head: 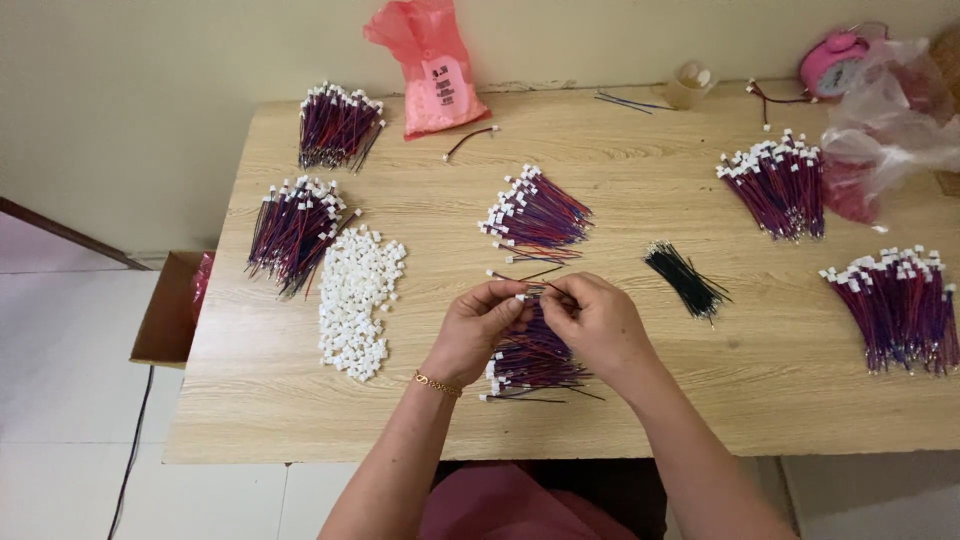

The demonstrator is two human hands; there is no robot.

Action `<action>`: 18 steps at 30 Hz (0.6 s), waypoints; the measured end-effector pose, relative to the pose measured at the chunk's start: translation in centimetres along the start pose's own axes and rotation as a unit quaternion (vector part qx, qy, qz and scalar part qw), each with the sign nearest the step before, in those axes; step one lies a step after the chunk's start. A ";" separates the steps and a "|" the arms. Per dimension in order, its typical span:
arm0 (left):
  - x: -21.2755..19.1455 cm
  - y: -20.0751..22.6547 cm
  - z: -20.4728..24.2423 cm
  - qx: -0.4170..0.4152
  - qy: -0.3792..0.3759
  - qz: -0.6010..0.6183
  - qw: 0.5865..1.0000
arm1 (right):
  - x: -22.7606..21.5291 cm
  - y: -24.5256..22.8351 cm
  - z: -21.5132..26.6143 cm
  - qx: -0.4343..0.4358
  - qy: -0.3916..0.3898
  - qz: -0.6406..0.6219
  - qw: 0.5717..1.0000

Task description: Assembling small plastic connectors onto the ends of individual wires from a bundle.

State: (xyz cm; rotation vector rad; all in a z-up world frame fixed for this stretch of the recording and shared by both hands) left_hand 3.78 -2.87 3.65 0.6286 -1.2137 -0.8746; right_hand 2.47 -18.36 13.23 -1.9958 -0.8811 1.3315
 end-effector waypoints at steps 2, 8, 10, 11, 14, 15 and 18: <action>-0.1 -0.1 0.0 -0.003 0.001 0.002 1.000 | 0.0 -0.2 0.0 -0.005 0.000 0.008 1.000; 0.0 0.1 -0.1 0.016 0.008 -0.037 0.999 | 0.5 -0.4 0.2 -0.035 0.000 0.053 0.998; 0.0 0.3 0.1 0.022 0.009 -0.054 0.998 | 0.9 -0.2 0.4 -0.040 0.000 0.065 0.997; -0.1 0.3 0.2 0.026 0.012 -0.070 0.997 | 1.0 -0.1 0.6 -0.028 -0.011 0.062 0.998; -0.8 -0.2 0.2 0.026 0.014 -0.093 0.995 | 1.8 0.6 0.8 -0.008 -0.035 0.052 0.998; -1.1 -0.5 0.3 0.023 0.013 -0.098 0.995 | 2.2 0.9 0.9 -0.001 -0.048 0.044 0.998; -1.5 -0.9 0.6 0.017 0.028 -0.123 0.992 | 3.0 0.9 1.1 0.018 -0.078 0.032 0.996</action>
Point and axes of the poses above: each hand's wrist, its own z-axis away from the middle knuckle, its own x-axis out of the palm, y = z × x, the point moved 5 cm from there along -z, towards the middle knuckle, and after that the axes turned 13 degrees about y, right-handed, at the moved point
